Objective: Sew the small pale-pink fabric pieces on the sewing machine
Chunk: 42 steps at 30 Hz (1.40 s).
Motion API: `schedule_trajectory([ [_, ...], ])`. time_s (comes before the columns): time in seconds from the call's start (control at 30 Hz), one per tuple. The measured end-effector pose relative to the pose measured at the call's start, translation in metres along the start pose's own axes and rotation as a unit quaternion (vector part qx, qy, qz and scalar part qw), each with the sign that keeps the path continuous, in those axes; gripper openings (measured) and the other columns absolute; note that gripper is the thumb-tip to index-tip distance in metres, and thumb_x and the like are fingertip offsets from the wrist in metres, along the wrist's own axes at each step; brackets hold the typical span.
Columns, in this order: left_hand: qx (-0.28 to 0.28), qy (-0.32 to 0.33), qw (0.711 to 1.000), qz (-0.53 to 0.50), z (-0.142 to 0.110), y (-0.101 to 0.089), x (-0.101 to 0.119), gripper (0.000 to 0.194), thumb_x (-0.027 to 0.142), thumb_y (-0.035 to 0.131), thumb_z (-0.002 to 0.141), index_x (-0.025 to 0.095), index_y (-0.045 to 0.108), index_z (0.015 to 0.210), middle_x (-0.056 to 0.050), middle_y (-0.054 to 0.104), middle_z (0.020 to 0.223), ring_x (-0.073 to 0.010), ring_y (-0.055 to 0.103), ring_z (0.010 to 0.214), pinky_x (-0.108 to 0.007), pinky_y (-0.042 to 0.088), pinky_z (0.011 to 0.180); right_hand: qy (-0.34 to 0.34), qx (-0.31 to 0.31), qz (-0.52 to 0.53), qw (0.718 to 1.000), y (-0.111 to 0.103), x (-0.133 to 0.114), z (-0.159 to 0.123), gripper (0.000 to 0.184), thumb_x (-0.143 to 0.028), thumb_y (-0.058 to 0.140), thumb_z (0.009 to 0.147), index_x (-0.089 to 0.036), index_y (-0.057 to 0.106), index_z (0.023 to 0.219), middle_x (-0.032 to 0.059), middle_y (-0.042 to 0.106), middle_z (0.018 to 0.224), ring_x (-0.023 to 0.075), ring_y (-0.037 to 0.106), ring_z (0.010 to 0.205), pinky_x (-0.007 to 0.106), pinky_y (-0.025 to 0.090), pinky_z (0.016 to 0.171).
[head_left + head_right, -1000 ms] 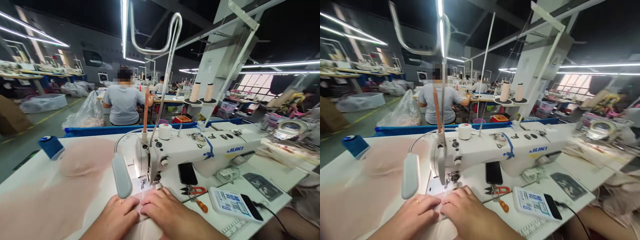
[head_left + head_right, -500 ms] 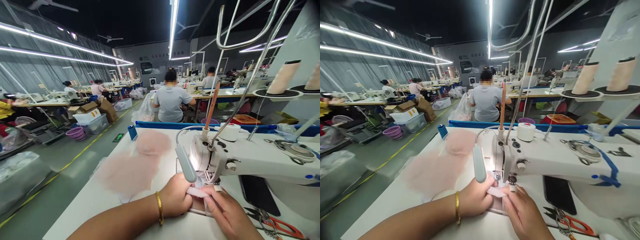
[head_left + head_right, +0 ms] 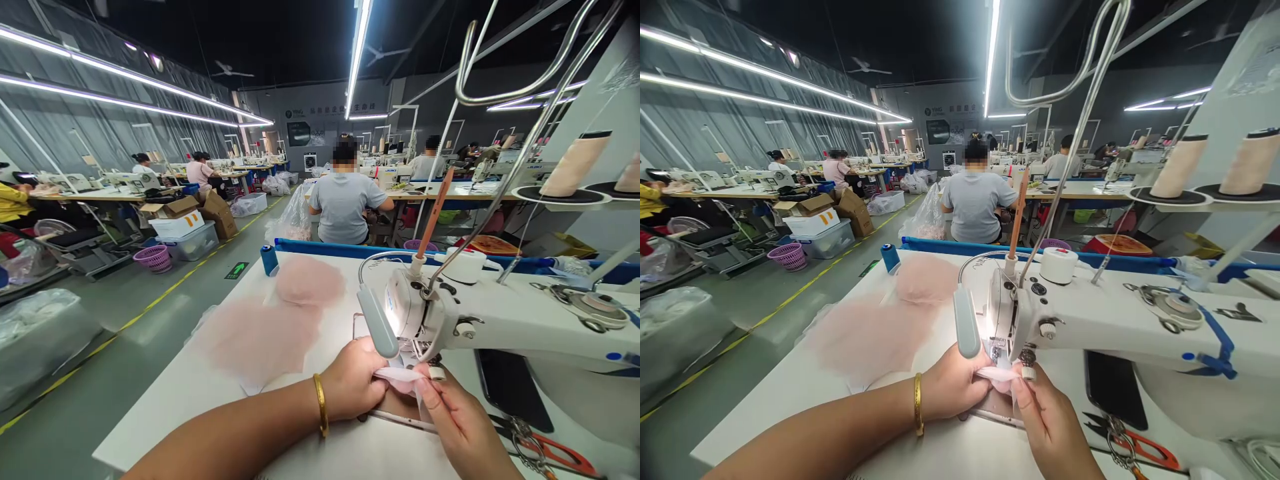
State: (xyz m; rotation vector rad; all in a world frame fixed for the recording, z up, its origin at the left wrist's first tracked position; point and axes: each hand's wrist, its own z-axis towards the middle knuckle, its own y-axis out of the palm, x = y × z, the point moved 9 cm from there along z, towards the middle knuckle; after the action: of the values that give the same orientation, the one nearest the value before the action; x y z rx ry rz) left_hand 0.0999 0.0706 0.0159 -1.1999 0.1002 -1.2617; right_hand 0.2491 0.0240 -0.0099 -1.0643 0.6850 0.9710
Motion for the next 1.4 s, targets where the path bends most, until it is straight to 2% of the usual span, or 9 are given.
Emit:
schedule_trajectory([
  [0.23, -0.023, -0.002, 0.999, 0.029, 0.001, 0.005, -0.003, 0.008, 0.012, 0.066, 0.081, 0.019, 0.065, 0.078, -0.004, 0.066, 0.092, -0.022, 0.062, 0.09, -0.031, 0.053, 0.085, -0.003, 0.05, -0.03, 0.998, -0.004, -0.018, -0.004, 0.033, -0.049, 0.046, 0.11, -0.026, 0.068, 0.1, 0.0037, 0.074, 0.09, 0.0209, 0.072, 0.078, 0.026, 0.056, 0.07],
  [0.37, -0.007, 0.007, 1.0, 0.021, 0.002, 0.003, -0.001, 0.007, 0.015, 0.069, 0.084, 0.019, 0.067, 0.08, -0.004, 0.066, 0.092, -0.0223, 0.062, 0.091, -0.031, 0.053, 0.087, 0.015, 0.062, -0.05, 0.997, -0.006, -0.022, -0.006, 0.034, -0.051, 0.046, 0.109, -0.028, 0.062, 0.091, -0.0015, 0.064, 0.071, 0.02, 0.061, 0.062, 0.026, 0.054, 0.068],
  [0.43, 0.002, 0.013, 1.0, 0.016, 0.002, 0.002, 0.001, 0.006, 0.014, 0.069, 0.086, 0.019, 0.069, 0.084, -0.004, 0.066, 0.094, -0.0223, 0.062, 0.092, -0.032, 0.053, 0.089, 0.014, 0.074, -0.057, 0.996, -0.007, -0.025, -0.006, 0.034, -0.052, 0.045, 0.109, -0.028, 0.061, 0.09, -0.0021, 0.063, 0.07, 0.0198, 0.058, 0.059, 0.026, 0.054, 0.067],
  [0.6, -0.002, 0.01, 1.0, 0.02, 0.001, 0.005, -0.001, 0.006, 0.013, 0.07, 0.086, 0.019, 0.07, 0.085, -0.004, 0.066, 0.096, -0.0229, 0.062, 0.095, -0.033, 0.053, 0.091, 0.013, 0.104, -0.072, 0.992, -0.008, -0.024, -0.008, 0.035, -0.054, 0.044, 0.11, -0.029, 0.06, 0.091, -0.0009, 0.065, 0.072, 0.0204, 0.06, 0.059, 0.026, 0.056, 0.069],
  [0.77, -0.002, 0.016, 1.0, 0.008, 0.002, 0.003, 0.003, 0.006, 0.015, 0.07, 0.086, 0.02, 0.069, 0.086, -0.004, 0.067, 0.098, -0.0237, 0.062, 0.096, -0.033, 0.053, 0.091, 0.025, 0.1, -0.067, 0.992, -0.007, -0.019, -0.01, 0.038, -0.058, 0.045, 0.109, -0.028, 0.061, 0.091, -0.0002, 0.068, 0.073, 0.0208, 0.063, 0.063, 0.026, 0.057, 0.071],
  [0.93, 0.0, -0.003, 0.999, 0.038, 0.003, 0.003, 0.0, 0.008, 0.015, 0.066, 0.089, 0.02, 0.063, 0.083, -0.005, 0.067, 0.101, -0.0232, 0.061, 0.094, -0.034, 0.052, 0.091, 0.041, 0.096, -0.036, 0.994, -0.004, -0.013, -0.01, 0.039, -0.057, 0.046, 0.11, -0.026, 0.063, 0.091, 0.0046, 0.079, 0.089, 0.0205, 0.071, 0.074, 0.024, 0.057, 0.07],
  [1.17, -0.009, 0.013, 1.0, 0.003, 0.003, 0.006, 0.0, 0.008, 0.015, 0.072, 0.084, 0.019, 0.067, 0.079, -0.005, 0.069, 0.099, -0.0234, 0.063, 0.097, -0.032, 0.053, 0.09, 0.058, 0.112, -0.051, 0.991, -0.006, -0.007, -0.009, 0.041, -0.061, 0.046, 0.109, -0.026, 0.063, 0.095, 0.0034, 0.079, 0.088, 0.0202, 0.072, 0.075, 0.024, 0.056, 0.07],
  [1.33, -0.039, 0.006, 0.999, -0.012, 0.005, 0.004, 0.003, 0.008, 0.014, 0.071, 0.086, 0.02, 0.07, 0.08, -0.003, 0.068, 0.097, -0.0204, 0.063, 0.09, -0.029, 0.053, 0.085, 0.05, 0.084, -0.054, 0.994, -0.006, -0.003, -0.007, 0.041, -0.058, 0.046, 0.109, -0.026, 0.062, 0.09, 0.0021, 0.076, 0.081, 0.0195, 0.07, 0.069, 0.025, 0.057, 0.068],
  [1.4, -0.056, 0.016, 0.998, 0.002, 0.003, 0.007, 0.005, 0.012, 0.017, 0.072, 0.089, 0.019, 0.07, 0.078, -0.003, 0.066, 0.092, -0.0194, 0.061, 0.086, -0.028, 0.051, 0.081, 0.013, 0.048, -0.063, 0.997, -0.005, -0.004, -0.003, 0.042, -0.055, 0.045, 0.111, -0.026, 0.063, 0.087, 0.0016, 0.073, 0.076, 0.0191, 0.07, 0.067, 0.024, 0.057, 0.064],
])
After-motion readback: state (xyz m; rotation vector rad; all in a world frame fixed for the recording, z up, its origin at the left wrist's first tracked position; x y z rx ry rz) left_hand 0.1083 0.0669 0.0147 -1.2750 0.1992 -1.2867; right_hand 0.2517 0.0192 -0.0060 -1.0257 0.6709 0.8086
